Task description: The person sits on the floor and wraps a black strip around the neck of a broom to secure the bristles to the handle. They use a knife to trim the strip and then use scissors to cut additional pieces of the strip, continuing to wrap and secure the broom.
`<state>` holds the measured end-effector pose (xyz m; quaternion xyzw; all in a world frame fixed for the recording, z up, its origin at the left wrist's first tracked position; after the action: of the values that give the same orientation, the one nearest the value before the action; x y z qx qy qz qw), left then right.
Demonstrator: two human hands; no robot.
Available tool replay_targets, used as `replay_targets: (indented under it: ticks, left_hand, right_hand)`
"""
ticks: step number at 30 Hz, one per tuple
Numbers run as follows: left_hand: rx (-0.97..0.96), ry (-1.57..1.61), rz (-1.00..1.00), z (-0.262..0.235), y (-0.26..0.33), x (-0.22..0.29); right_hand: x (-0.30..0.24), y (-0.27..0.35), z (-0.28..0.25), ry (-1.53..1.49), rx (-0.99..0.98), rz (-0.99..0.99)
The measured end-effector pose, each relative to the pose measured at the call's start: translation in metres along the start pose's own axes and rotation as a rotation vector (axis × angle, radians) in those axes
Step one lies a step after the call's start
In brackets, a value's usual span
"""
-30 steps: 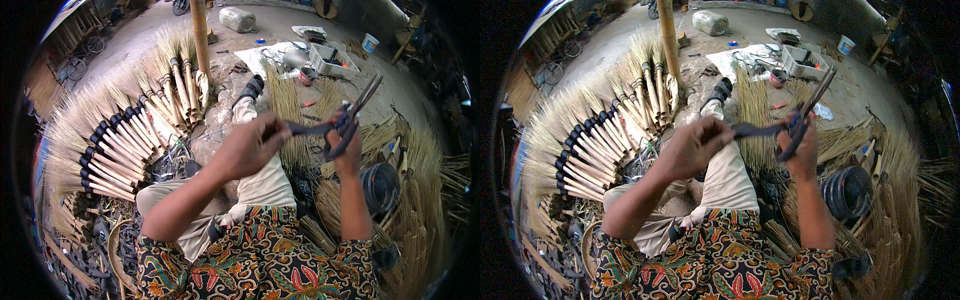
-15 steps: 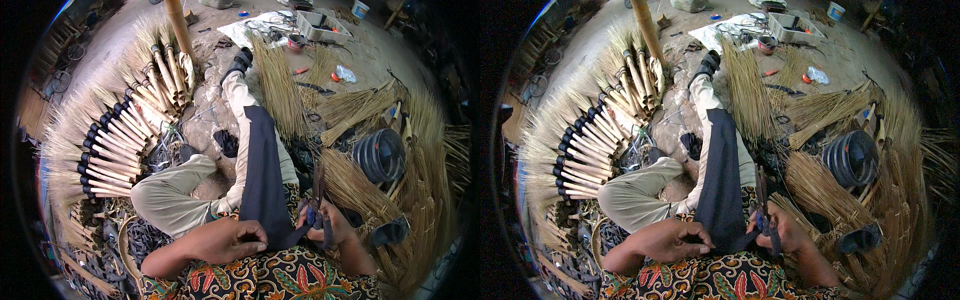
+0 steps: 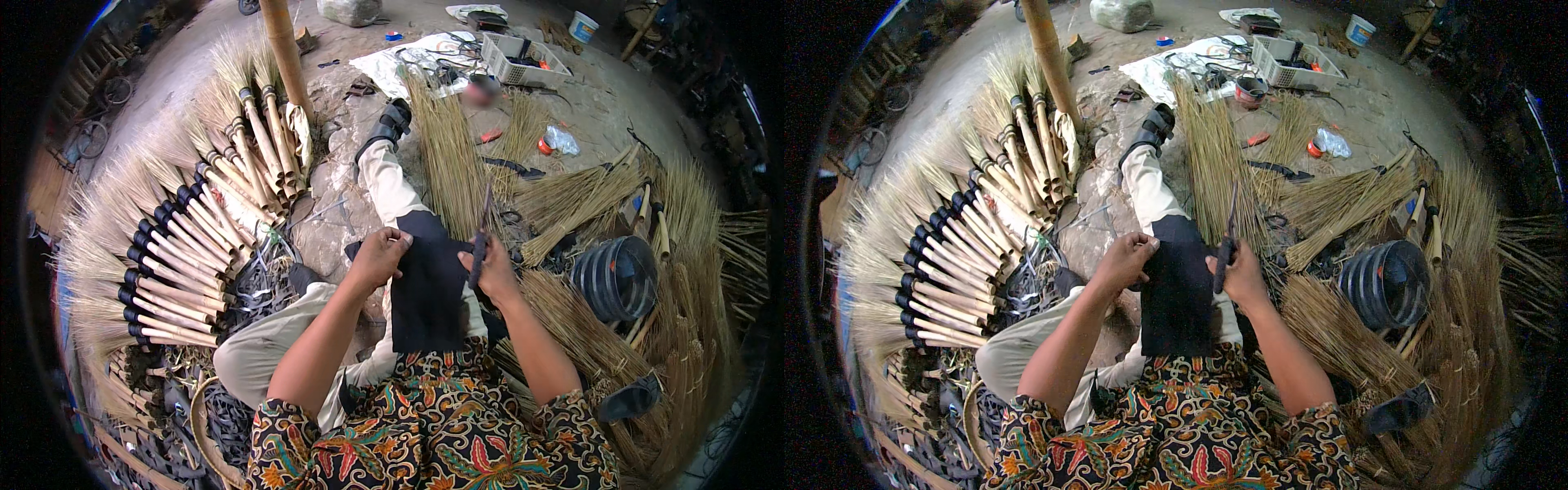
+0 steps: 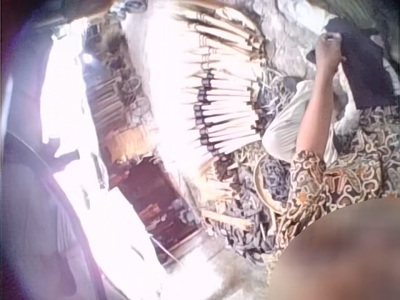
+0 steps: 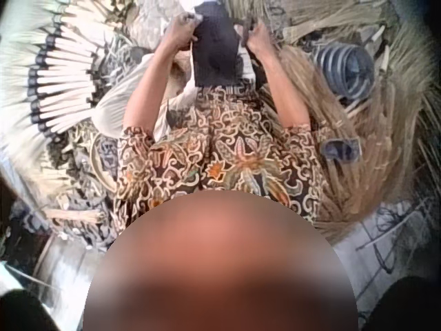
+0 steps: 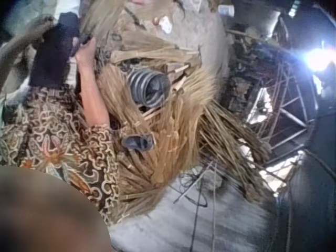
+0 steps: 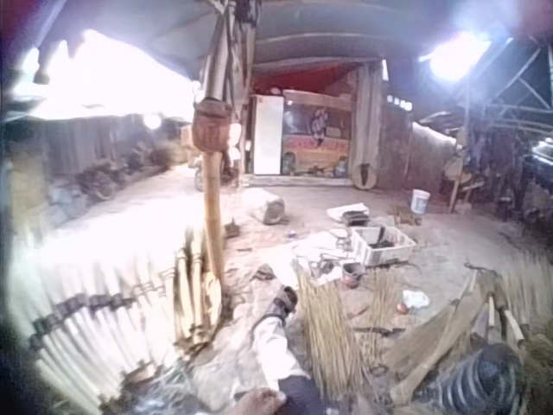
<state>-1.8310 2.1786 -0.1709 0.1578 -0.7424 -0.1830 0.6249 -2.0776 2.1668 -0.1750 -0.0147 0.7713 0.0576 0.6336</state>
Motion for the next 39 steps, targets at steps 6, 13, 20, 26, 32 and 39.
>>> replay_targets:
  ticks: [6,13,20,26,32,39]
  left_hand:
    - [0.118,-0.031,-0.035,-0.002,-0.095,-0.027]
    - [0.104,-0.010,-0.023,-0.005,-0.132,-0.051]
    - [0.256,-0.193,0.258,-0.025,-0.051,-0.034]
    - [-0.150,-0.538,0.378,0.012,0.074,-0.047]
    - [-0.071,-0.733,0.489,0.032,0.102,-0.069]
    - [-0.039,-0.755,0.604,0.032,0.107,-0.077]
  right_hand:
    - [0.049,-0.069,0.012,-0.024,0.036,0.142]
    - [0.076,-0.096,0.005,0.152,0.084,0.214]
    - [0.045,-0.049,-0.028,0.342,0.117,-0.051]
    - [0.006,0.064,-0.024,0.268,-0.292,-0.102]
    - [0.001,0.110,-0.001,0.635,-0.461,-0.335]
    - [0.006,0.111,0.011,0.748,-0.424,-0.478]
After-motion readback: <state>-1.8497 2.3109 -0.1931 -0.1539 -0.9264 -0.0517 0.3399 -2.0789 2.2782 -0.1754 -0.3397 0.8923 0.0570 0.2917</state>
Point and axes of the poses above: each hand's wrist, its own y-axis away from the middle knuckle, its own z-axis out of the palm, x = y × z, the point moved 6 cm from there along -y, towards the middle knuckle, and after that the axes turned 4 degrees about -z, right-handed, at the moved point
